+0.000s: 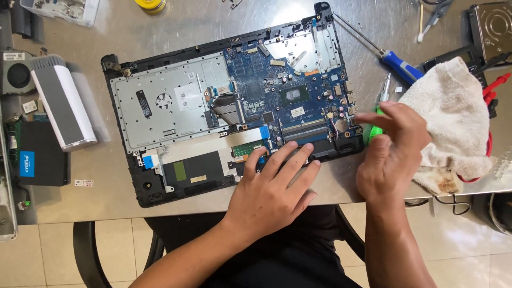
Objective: Finalizing the assembly of a laptop by connecting internal components, installing an SSD, and cleaning a small circuit board.
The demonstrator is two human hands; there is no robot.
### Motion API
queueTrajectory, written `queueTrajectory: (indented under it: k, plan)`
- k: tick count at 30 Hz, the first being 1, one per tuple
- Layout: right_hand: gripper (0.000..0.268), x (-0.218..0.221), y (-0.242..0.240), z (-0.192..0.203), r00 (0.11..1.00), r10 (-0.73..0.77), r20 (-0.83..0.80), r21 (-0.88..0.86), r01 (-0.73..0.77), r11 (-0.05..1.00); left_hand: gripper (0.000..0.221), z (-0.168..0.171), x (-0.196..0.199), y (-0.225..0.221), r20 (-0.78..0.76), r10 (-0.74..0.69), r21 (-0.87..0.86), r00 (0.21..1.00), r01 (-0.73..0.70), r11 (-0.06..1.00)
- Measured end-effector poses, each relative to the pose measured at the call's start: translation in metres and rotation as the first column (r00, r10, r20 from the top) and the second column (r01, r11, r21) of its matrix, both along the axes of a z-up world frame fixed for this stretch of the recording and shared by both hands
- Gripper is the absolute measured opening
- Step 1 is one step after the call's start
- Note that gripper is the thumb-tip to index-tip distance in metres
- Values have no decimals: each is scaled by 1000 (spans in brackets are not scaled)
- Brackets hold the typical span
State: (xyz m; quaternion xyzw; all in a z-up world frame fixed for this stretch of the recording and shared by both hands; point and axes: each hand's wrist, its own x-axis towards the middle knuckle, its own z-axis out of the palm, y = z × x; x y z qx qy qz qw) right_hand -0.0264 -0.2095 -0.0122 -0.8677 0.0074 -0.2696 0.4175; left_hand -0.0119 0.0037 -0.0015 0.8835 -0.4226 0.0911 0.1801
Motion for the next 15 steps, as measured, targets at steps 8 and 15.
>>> queueTrajectory:
  k: [8,15]
  plan:
    - [55,-3,1,5,994,-101,-42,-264,87,961,40,-1,0,1,-30,15,0,999,-15,1000]
    - [41,-3,5,11,986,131,103,-247,-103,964,21,6,-2,14,51,-6,-352,999,23,936]
